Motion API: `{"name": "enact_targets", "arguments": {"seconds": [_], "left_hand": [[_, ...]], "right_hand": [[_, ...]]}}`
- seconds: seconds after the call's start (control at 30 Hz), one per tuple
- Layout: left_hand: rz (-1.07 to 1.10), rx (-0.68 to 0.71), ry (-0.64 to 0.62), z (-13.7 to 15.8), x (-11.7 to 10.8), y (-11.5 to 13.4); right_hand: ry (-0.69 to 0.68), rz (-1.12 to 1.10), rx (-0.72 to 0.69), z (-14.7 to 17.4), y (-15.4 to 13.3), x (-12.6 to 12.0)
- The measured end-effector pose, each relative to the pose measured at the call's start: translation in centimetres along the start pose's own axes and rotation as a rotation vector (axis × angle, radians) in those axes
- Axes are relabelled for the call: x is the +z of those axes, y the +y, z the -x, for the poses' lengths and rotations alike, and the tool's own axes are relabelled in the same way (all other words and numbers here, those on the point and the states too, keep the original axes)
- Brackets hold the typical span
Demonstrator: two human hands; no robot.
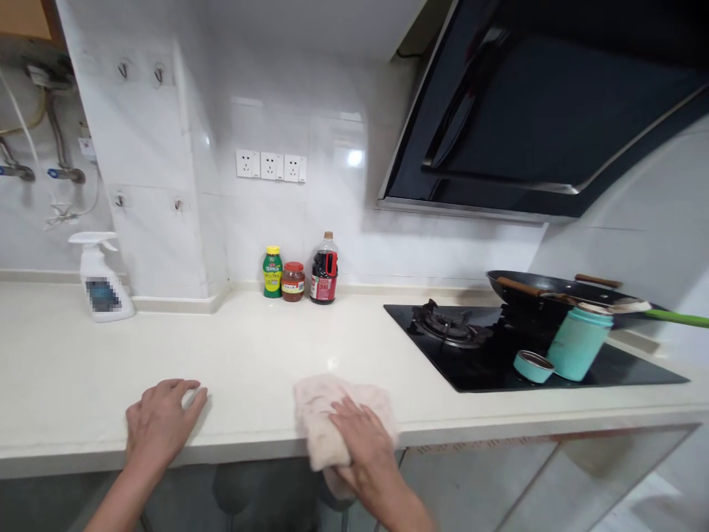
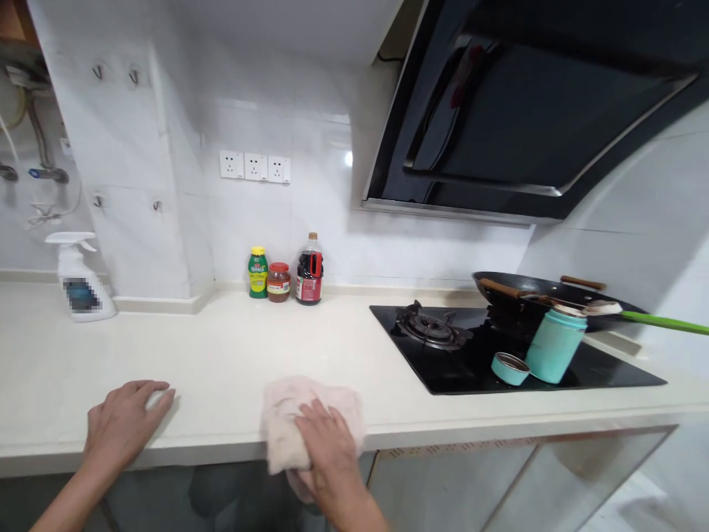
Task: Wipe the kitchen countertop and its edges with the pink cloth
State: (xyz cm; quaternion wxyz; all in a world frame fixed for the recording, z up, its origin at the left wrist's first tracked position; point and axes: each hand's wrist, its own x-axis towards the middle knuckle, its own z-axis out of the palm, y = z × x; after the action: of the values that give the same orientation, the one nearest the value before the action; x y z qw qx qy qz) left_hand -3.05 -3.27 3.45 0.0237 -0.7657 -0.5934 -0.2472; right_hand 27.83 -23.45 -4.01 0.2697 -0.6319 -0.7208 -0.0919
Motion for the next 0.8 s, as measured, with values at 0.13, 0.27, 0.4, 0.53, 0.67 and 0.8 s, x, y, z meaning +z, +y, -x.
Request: {"name": "enact_targets", "arguments": {"seconds": [0.13, 0.27, 0.4, 0.53, 0.67, 0.8], "left_hand": [[0.002, 0.004, 0.022, -0.1, 0.3, 0.0], [0.017, 0.023, 0.037, 0.0, 0.6, 0.0], [0.037, 0.039, 0.043, 0.1, 0.6, 0.2], [0.052, 0.031, 0.052, 0.2, 0.5, 0.3], [0.047, 0.062, 0.071, 0.4, 0.6, 0.2], [0.05, 0.075, 0.081, 0.4, 0.9, 0.0]], "right_hand": [[0.18, 0.065, 0.294, 4.5, 6.2, -3.2], [0.225, 0.048, 0.656, 6.4, 11.1, -6.7], [0.176, 0.101, 0.738, 5.9, 13.7, -8.5], [0.089, 0.144, 0.704, 4.7, 14.4, -8.2], [0.009, 0.09, 0.67, 2.6, 15.7, -7.9], [-0.041, 0.099, 0.604, -1.1, 18.1, -6.9]]}}
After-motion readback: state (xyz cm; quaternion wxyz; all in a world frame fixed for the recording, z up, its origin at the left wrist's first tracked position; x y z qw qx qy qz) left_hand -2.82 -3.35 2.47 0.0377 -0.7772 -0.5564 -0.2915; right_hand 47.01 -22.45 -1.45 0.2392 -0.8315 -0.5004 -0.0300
